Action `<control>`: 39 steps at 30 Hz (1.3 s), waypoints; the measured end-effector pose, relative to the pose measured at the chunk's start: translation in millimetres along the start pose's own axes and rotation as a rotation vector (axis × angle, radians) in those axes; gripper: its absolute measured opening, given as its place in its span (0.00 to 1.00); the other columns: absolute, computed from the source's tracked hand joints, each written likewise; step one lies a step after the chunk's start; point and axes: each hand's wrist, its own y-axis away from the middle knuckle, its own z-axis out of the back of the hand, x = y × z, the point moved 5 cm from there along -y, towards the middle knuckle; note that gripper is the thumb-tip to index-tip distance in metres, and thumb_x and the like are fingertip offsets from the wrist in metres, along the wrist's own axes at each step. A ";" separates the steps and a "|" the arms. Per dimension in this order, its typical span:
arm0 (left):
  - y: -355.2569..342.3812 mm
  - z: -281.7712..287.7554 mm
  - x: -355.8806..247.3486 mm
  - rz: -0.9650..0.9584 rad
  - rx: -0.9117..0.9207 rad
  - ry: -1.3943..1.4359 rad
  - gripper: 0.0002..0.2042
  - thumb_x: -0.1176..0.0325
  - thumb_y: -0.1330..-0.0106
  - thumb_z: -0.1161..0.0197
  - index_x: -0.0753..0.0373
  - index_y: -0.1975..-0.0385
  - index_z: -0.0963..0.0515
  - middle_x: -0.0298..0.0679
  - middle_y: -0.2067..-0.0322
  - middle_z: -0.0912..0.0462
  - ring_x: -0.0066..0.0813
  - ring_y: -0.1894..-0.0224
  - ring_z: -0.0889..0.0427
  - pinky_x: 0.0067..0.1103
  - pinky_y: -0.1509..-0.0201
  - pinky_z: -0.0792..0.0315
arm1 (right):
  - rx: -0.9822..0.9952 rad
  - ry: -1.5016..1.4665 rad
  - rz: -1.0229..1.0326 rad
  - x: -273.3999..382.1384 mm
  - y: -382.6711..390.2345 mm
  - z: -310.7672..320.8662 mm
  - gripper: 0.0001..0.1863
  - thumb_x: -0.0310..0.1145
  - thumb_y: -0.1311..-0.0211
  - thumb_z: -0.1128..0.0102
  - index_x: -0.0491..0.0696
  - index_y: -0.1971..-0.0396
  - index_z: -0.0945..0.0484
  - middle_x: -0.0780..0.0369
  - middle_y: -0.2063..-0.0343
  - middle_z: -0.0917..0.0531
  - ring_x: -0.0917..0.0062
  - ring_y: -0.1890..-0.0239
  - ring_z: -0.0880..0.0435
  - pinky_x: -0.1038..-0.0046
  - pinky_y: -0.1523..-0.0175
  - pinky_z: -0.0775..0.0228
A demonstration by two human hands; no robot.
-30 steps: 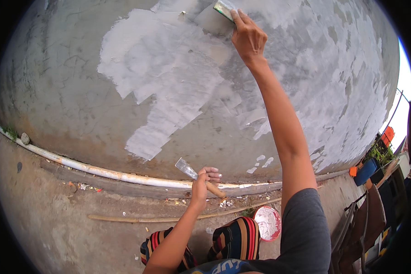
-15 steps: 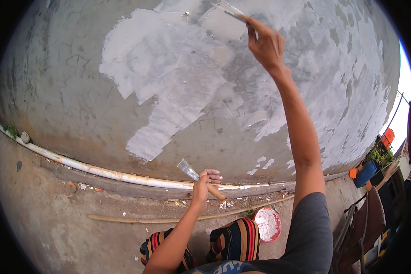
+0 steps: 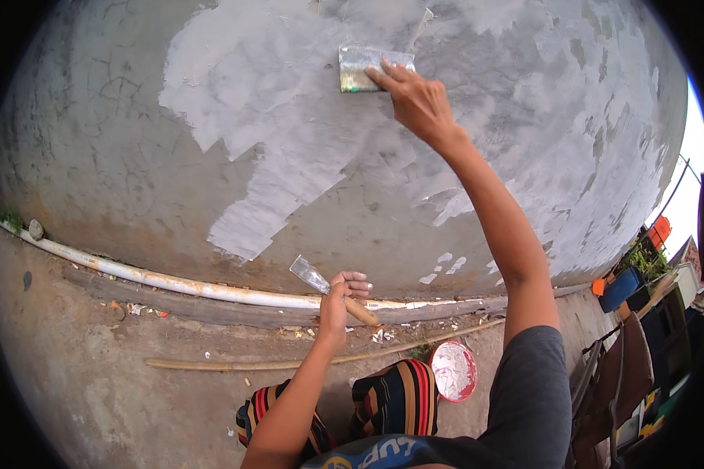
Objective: The person applies white plaster to a weathered concrete wall using a trowel and a smaller putty knife. They scoop plaster from a bucket, spread it in sections, and smooth the surface repeatedly.
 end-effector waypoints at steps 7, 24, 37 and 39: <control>7.9 -4.8 -6.5 -0.019 0.030 -0.032 0.16 0.67 0.38 0.61 0.62 0.58 0.26 0.39 0.64 0.20 0.26 0.60 0.23 0.24 0.54 0.28 | -0.077 -0.252 -0.178 -33.2 -9.0 54.3 0.26 0.19 0.48 0.46 0.60 0.49 0.21 0.59 0.63 0.15 0.64 0.65 0.15 0.66 0.68 0.25; -1.3 -1.6 6.9 0.033 0.019 -0.022 0.16 0.68 0.39 0.62 0.62 0.58 0.26 0.39 0.64 0.20 0.26 0.60 0.23 0.23 0.54 0.27 | 0.035 -0.105 -0.075 1.4 45.4 -0.4 0.27 0.20 0.44 0.44 0.61 0.46 0.23 0.62 0.51 0.18 0.70 0.55 0.16 0.71 0.63 0.21; -19.4 12.1 16.6 0.037 -0.007 -0.007 0.16 0.69 0.39 0.62 0.63 0.59 0.27 0.40 0.64 0.20 0.26 0.61 0.23 0.24 0.54 0.27 | -0.444 -0.014 -0.479 -163.3 -71.7 78.0 0.13 0.31 0.40 0.49 0.53 0.58 0.18 0.50 0.72 0.17 0.54 0.66 0.18 0.58 0.62 0.27; -16.8 15.1 14.0 0.047 -0.035 0.000 0.16 0.69 0.41 0.61 0.64 0.60 0.26 0.41 0.64 0.20 0.27 0.62 0.24 0.24 0.54 0.28 | -0.422 0.002 -0.472 -168.9 -81.6 74.3 0.13 0.31 0.40 0.49 0.53 0.59 0.18 0.50 0.72 0.18 0.54 0.67 0.18 0.58 0.62 0.27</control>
